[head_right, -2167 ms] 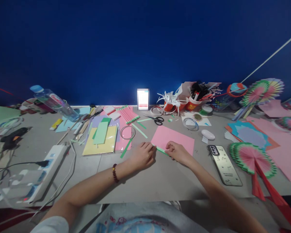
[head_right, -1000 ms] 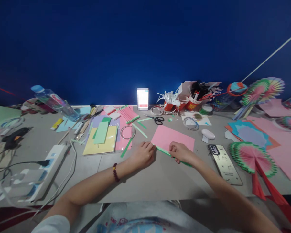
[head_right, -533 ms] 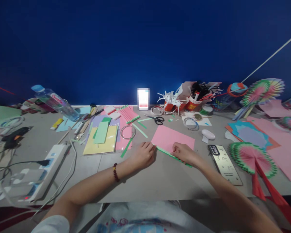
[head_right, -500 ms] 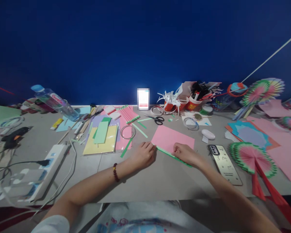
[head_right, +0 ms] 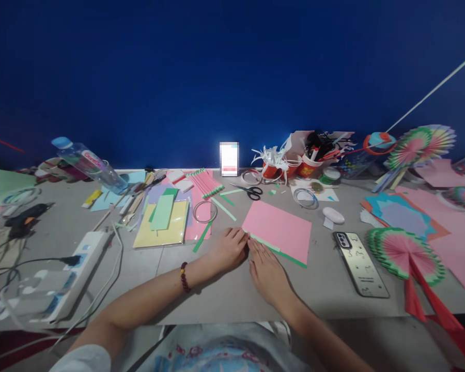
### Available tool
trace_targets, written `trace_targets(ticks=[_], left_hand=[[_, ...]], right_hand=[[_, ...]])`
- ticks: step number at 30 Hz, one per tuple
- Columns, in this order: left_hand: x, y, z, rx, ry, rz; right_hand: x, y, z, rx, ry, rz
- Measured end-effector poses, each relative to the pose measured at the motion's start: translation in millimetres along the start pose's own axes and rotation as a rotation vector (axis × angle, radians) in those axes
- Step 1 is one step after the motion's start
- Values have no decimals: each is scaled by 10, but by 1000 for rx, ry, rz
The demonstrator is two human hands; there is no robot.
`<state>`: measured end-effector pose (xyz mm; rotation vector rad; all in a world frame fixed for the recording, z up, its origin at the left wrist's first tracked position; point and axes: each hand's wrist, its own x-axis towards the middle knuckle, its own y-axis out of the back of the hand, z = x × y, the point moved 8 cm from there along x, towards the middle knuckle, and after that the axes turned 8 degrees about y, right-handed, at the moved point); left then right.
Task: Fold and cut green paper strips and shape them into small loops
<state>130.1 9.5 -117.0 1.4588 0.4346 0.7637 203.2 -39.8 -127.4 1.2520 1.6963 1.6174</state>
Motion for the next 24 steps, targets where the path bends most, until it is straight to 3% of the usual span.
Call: trace_targets(ticks=[14, 24], left_hand=[[-9, 30, -5, 20, 44, -27], [-40, 51, 73, 65, 18, -35]], right_hand=[[-493, 141, 313, -199, -218, 106], [-547, 137, 385, -179, -290, 168]])
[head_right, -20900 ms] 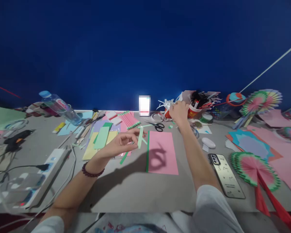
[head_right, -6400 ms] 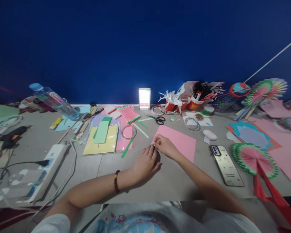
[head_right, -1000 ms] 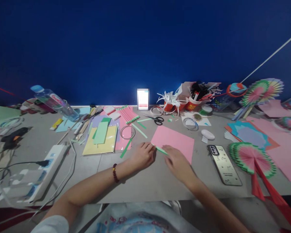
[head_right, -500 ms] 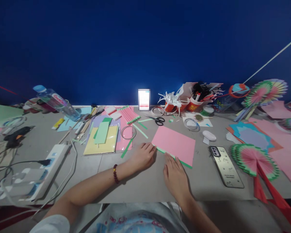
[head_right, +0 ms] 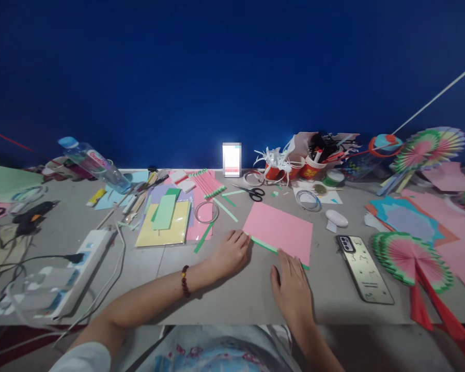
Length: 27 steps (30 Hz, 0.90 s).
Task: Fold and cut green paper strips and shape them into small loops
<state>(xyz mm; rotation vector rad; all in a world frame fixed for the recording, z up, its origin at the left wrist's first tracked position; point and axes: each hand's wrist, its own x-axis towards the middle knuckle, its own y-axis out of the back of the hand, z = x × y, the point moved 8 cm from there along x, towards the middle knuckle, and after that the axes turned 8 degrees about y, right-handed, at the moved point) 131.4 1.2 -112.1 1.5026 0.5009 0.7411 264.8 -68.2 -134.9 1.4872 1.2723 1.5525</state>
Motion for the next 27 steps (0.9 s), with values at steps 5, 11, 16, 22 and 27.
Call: trace_targets(ticks=[5, 11, 16, 22, 27], left_hand=[[-91, 44, 108, -12, -1, -35], [-334, -2, 183, -31, -32, 43], [-499, 40, 42, -146, 26, 75], [-515, 98, -42, -216, -57, 117], [-521, 90, -46, -238, -116, 194]], right_hand=[[10, -20, 36, 11, -1, -32], [116, -91, 98, 31, 28, -86], [188, -96, 121, 67, 60, -87], [422, 29, 197, 121, 90, -61], [966, 111, 11, 275, 188, -97]])
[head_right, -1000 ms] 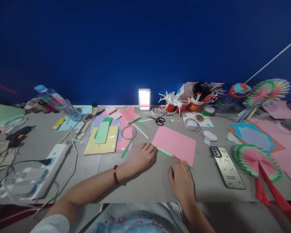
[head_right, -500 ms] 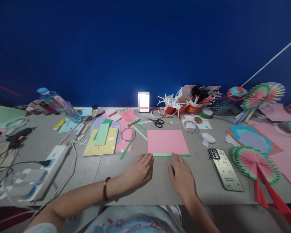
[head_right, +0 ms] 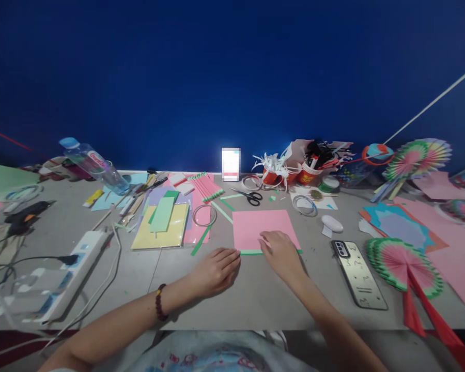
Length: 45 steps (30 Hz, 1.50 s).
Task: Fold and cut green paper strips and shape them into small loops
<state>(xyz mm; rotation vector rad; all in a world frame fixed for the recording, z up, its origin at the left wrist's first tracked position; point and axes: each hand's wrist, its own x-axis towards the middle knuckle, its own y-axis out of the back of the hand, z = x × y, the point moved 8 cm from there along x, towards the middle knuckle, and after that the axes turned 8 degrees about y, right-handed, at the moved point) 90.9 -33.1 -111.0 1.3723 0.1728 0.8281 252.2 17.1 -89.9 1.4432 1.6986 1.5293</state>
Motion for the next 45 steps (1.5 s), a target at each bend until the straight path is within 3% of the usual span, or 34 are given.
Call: trace_targets(ticks=[4, 7, 10, 14, 19, 26, 35, 38, 41, 45], left_hand=[[0, 11, -12, -22, -1, -10], [1, 41, -11, -66, -5, -25], [1, 61, -16, -106, -1, -51], [5, 70, -30, -131, 17, -84], [14, 40, -38, -148, 36, -138], [10, 23, -50, -140, 58, -138], [-10, 29, -61, -110, 64, -119], [-8, 49, -80, -118, 82, -109], [43, 183, -174, -227, 165, -27], [169, 514, -601, -582, 486, 192]], right_hand=[[573, -58, -396, 127, 162, -90], [1018, -217, -552, 205, 199, -182], [1435, -430, -472, 211, 179, -246], [1773, -612, -233, 81, 124, -177], [1790, -765, -254, 39, 176, -165], [1776, -757, -346, 77, 196, -126], [1804, -440, -224, 347, 83, -14], [1813, -278, -192, 586, 4, 32], [1796, -186, -177, 909, -86, 58], [1728, -112, -322, 1109, -85, -11]])
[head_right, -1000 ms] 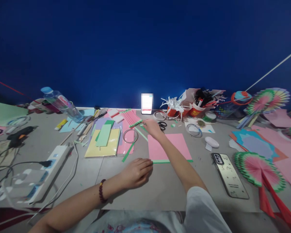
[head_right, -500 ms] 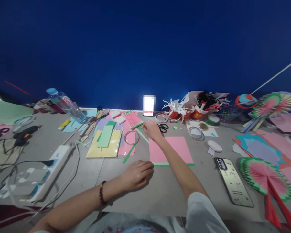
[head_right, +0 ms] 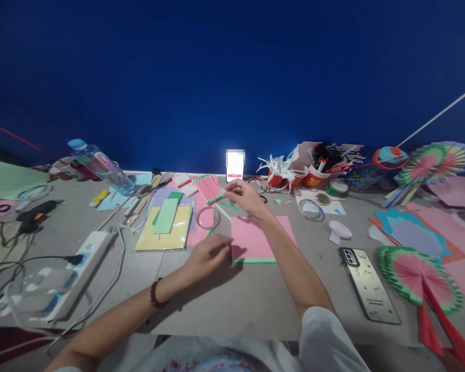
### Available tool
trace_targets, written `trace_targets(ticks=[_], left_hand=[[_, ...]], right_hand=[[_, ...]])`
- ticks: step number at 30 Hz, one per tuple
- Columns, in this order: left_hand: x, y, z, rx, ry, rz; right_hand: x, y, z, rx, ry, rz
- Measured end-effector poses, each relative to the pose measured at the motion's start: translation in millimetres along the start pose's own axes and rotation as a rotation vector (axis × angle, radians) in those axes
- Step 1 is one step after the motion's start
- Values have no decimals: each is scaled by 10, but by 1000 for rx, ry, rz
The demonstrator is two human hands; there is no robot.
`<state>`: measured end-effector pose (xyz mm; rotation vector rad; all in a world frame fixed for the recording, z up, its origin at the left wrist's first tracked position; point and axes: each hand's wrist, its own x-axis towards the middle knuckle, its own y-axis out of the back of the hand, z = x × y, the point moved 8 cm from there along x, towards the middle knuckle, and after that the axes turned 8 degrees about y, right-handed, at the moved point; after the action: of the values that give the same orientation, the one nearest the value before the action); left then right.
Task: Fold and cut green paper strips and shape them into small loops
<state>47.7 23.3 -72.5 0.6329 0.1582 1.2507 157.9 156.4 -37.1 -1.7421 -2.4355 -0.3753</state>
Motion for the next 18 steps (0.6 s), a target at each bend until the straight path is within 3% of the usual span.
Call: trace_targets(ticks=[3, 7, 11, 18], left_hand=[[284, 366, -89, -266, 210, 194], [626, 630, 4, -555, 244, 291], [801, 660, 85, -713, 266, 314], [788, 651, 17, -695, 264, 331]], right_hand=[[-92, -119, -151, 73, -17, -71], [-163, -139, -333, 97, -7, -17], [-174, -64, -402, 131, 55, 90], [-220, -111, -406, 110, 63, 78]])
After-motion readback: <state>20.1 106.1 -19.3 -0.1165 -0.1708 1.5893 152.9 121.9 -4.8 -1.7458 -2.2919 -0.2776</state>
